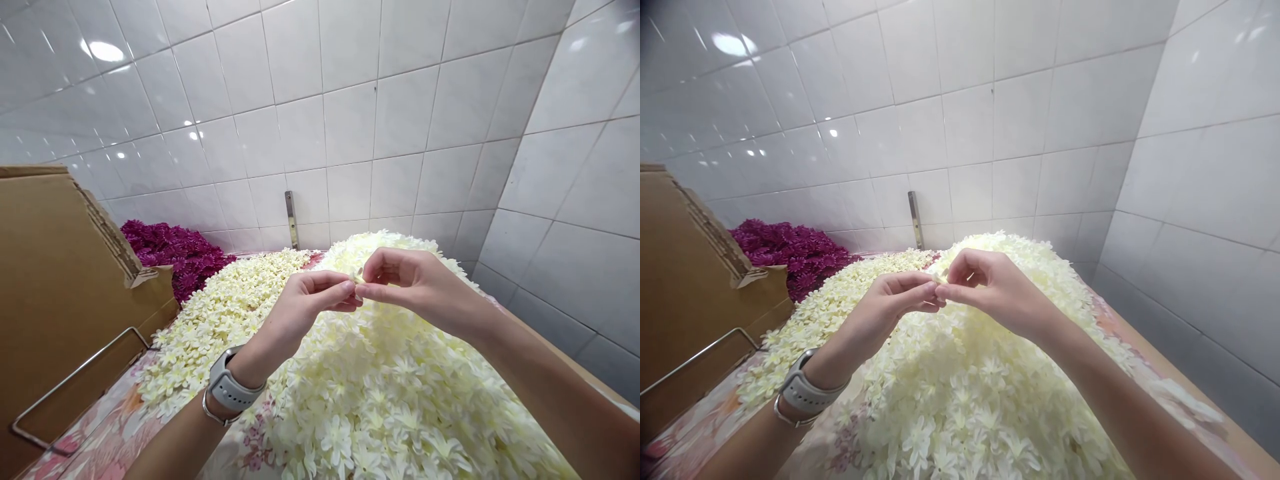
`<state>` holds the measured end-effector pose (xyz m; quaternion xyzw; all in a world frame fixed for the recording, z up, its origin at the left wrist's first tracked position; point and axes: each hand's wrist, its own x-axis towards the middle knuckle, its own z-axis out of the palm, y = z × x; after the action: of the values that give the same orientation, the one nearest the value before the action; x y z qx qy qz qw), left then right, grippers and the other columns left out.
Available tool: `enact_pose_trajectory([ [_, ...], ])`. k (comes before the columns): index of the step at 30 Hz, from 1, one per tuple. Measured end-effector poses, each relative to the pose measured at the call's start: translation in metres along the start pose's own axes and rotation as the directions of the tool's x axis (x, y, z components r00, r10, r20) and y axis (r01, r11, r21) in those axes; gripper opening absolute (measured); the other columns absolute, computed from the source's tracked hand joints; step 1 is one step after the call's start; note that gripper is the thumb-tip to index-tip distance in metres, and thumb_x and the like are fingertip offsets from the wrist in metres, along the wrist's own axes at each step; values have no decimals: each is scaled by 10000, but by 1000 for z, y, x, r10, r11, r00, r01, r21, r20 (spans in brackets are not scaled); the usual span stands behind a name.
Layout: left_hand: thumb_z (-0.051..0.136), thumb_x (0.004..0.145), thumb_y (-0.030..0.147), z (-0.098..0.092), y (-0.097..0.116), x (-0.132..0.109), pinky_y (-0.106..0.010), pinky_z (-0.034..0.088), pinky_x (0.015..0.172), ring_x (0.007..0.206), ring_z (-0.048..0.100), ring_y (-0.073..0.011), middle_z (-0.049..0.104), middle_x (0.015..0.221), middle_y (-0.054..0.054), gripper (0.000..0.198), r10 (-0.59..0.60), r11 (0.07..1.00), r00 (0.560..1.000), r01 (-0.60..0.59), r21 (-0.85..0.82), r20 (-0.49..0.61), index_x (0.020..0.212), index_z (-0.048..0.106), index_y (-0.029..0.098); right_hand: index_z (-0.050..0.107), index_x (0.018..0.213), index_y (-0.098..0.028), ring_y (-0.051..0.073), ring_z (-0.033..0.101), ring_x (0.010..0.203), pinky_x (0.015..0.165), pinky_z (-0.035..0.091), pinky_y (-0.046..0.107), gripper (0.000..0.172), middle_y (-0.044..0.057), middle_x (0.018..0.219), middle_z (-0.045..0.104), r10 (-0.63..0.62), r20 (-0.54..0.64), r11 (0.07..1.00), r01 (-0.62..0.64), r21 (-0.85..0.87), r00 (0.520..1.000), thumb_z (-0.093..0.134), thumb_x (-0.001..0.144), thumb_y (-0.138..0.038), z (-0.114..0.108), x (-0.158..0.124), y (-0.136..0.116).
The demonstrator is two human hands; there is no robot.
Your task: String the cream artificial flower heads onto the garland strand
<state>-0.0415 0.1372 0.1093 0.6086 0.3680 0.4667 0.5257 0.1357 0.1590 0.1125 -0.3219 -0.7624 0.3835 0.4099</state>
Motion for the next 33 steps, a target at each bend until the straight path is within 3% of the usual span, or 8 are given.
enact_pose_trajectory([
  [6,663,740,244,2,1,-1,-252,485,730,711,618,-123,675,731,-23,109,31,999,999,-30,29,-18,756,714,149,673,703,-179,144,573,696,656,445,264,263,26,707,630,1,-23,998,1,68,1000,684,708,-442,-2,0,-2],
  [11,688,707,254,1,-1,2,-259,482,711,641,609,-114,650,672,2,110,24,1000,995,-25,-10,-95,701,687,144,647,719,-172,153,548,663,619,424,277,272,39,701,613,-19,-157,995,3,-97,987,615,756,-440,-3,2,1],
  [14,693,702,260,-2,-3,4,-255,482,704,627,602,-109,635,652,3,130,28,1000,991,-29,-9,-134,669,672,135,579,736,-179,174,541,683,634,407,301,191,49,736,598,-195,-419,908,2,-419,887,582,775,-366,-4,4,7],
  [16,697,697,265,-4,-5,6,-257,484,703,622,600,-108,629,647,2,137,24,1000,990,-26,-7,-142,666,671,134,554,752,-183,177,532,705,650,396,306,157,50,761,591,-306,-461,827,-8,-562,833,566,785,-336,-4,4,10],
  [21,696,697,274,-3,-6,6,-270,482,714,647,604,-118,648,669,-9,131,23,1000,997,-22,12,-73,695,694,143,576,730,-198,142,522,658,578,381,261,267,13,740,609,-166,-133,908,99,-407,977,581,788,-459,2,0,5],
  [24,683,715,269,-1,-4,3,-260,482,714,685,611,-127,667,698,-25,131,34,999,999,-32,41,-32,730,710,141,613,724,-188,151,557,691,615,409,263,289,25,740,632,-95,-33,970,85,-229,995,570,800,-464,4,0,2],
  [30,681,721,284,-2,-2,2,-259,492,709,669,619,-126,670,703,-22,143,41,999,998,-40,26,-40,728,704,143,676,723,-179,176,591,734,664,441,279,328,46,758,659,-14,-25,998,13,-54,1000,600,760,-496,0,1,-1],
  [33,701,696,298,-4,-5,4,-273,495,723,657,622,-128,661,688,-13,157,37,999,995,-36,13,-96,721,693,143,661,691,-188,176,580,685,620,430,289,303,45,738,655,-30,-229,989,-4,-149,973,620,739,-485,-1,1,2],
])
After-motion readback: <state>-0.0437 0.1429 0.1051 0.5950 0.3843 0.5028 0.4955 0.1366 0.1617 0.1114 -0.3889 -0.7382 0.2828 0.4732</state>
